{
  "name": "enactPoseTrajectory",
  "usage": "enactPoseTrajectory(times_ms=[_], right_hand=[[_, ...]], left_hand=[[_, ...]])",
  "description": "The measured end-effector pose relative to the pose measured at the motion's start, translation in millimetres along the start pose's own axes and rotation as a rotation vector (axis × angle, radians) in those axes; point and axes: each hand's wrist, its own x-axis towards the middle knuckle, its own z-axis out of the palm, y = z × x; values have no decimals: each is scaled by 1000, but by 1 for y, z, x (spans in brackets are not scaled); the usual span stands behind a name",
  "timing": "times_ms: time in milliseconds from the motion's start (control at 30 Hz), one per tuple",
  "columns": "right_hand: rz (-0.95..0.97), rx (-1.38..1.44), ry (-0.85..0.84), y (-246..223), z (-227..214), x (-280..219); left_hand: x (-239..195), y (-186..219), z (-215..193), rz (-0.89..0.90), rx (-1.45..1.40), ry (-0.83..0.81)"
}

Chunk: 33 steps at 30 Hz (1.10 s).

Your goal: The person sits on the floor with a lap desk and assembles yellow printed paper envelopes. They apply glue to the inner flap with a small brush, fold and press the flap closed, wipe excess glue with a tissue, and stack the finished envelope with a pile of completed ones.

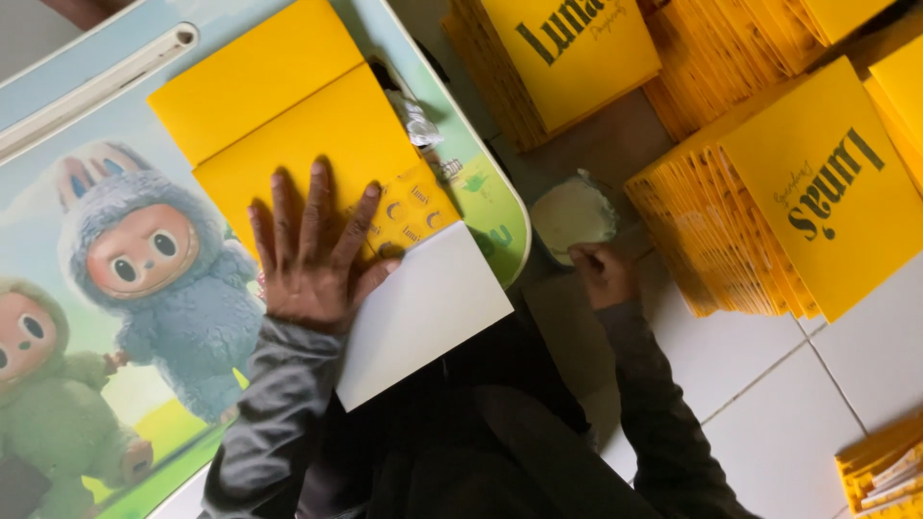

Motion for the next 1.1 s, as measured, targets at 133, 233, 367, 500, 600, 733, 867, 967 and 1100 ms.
enactPoseTrajectory(times_ms=[133,233,367,500,600,733,867,967,1100], right_hand=[[72,86,53,-21,-16,-1],[90,327,194,-63,-39,23],[75,829,41,-146,-60,40],[50,770,-145,-193,-32,30],[55,421,-234,-222,-15,32],[-24,363,-211,-229,6,49],[-133,355,-218,-233,22,69],[-103,272,-239,-240,15,64],[-79,221,-290,-232,-8,39]], left_hand=[[0,-1,0,-14,-25,-15],[-3,-1,6,-36,-55,-31],[-5,-3,1,-5,-64,-143],[-6,-4,5,-9,-31,-106],[-6,-4,3,-33,-62,-156],[-8,-7,9,-20,-90,-122],[-7,-7,7,-17,-108,-114],[-7,-7,7,-20,-106,-115],[-8,-8,11,-19,-118,-122]])
